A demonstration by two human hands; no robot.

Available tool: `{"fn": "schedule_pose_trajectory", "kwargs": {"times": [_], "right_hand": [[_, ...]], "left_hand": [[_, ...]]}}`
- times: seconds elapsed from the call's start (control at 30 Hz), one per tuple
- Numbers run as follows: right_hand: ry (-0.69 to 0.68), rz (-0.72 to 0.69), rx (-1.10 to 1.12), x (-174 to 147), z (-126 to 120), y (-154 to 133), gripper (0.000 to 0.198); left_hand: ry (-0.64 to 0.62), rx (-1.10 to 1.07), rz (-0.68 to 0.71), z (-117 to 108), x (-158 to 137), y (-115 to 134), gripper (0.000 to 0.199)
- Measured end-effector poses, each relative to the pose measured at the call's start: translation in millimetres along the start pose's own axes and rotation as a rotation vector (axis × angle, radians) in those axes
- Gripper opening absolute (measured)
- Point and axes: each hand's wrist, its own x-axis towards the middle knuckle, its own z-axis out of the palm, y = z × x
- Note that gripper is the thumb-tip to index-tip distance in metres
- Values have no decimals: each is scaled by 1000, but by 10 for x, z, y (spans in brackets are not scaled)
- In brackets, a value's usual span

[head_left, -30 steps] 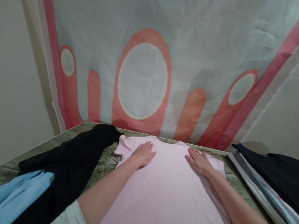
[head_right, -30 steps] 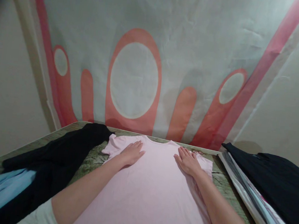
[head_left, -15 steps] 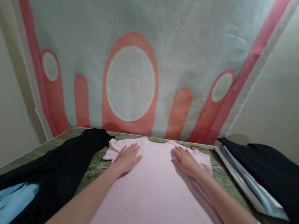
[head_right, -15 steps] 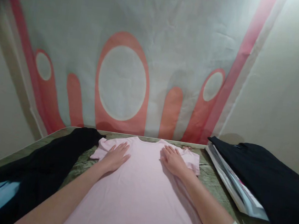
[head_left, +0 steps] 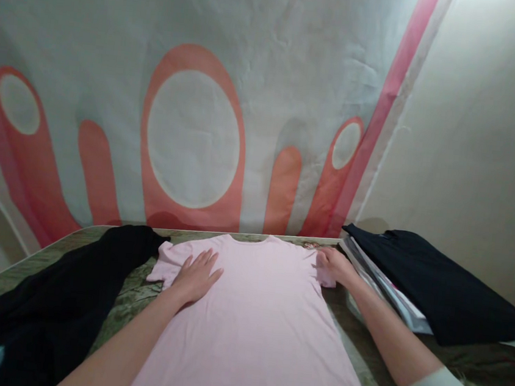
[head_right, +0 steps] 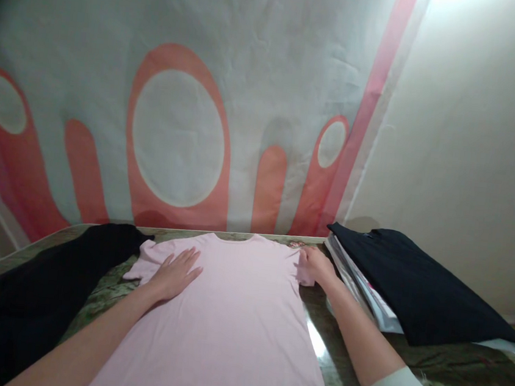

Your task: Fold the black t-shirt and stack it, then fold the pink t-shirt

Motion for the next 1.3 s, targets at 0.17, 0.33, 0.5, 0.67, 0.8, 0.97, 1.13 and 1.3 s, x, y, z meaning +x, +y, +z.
{"fn": "schedule_pose_trajectory", "kwargs": {"times": [0.17, 0.33, 0.5, 0.67, 0.8, 0.97, 1.13, 1.3], "right_hand": [[106, 153, 10, 65, 35, 231, 37], [160, 177, 59, 66, 119, 277, 28], [214, 165, 177, 76, 139, 290, 19], [271, 167, 330, 117, 150, 330, 17], [331, 254, 361, 133, 175, 399, 21], [342, 301, 326, 90, 189, 388, 20], [356, 297, 310, 5, 115, 288, 23], [357, 263, 303, -240, 20, 259, 23]], "left_hand": [[-123, 50, -37, -273, 82, 314, 56], [-226, -94, 338, -479, 411, 1295, 54], [-136, -238, 432, -316, 797, 2123, 54], [-2, -248, 399, -34, 977, 2283, 63], [9, -226, 365, 63, 1013, 2261, 74], [23, -229, 330, 69, 1006, 2267, 81], [40, -239, 277, 80, 990, 2269, 68], [47, -248, 264, 99, 996, 2271, 57]]}}
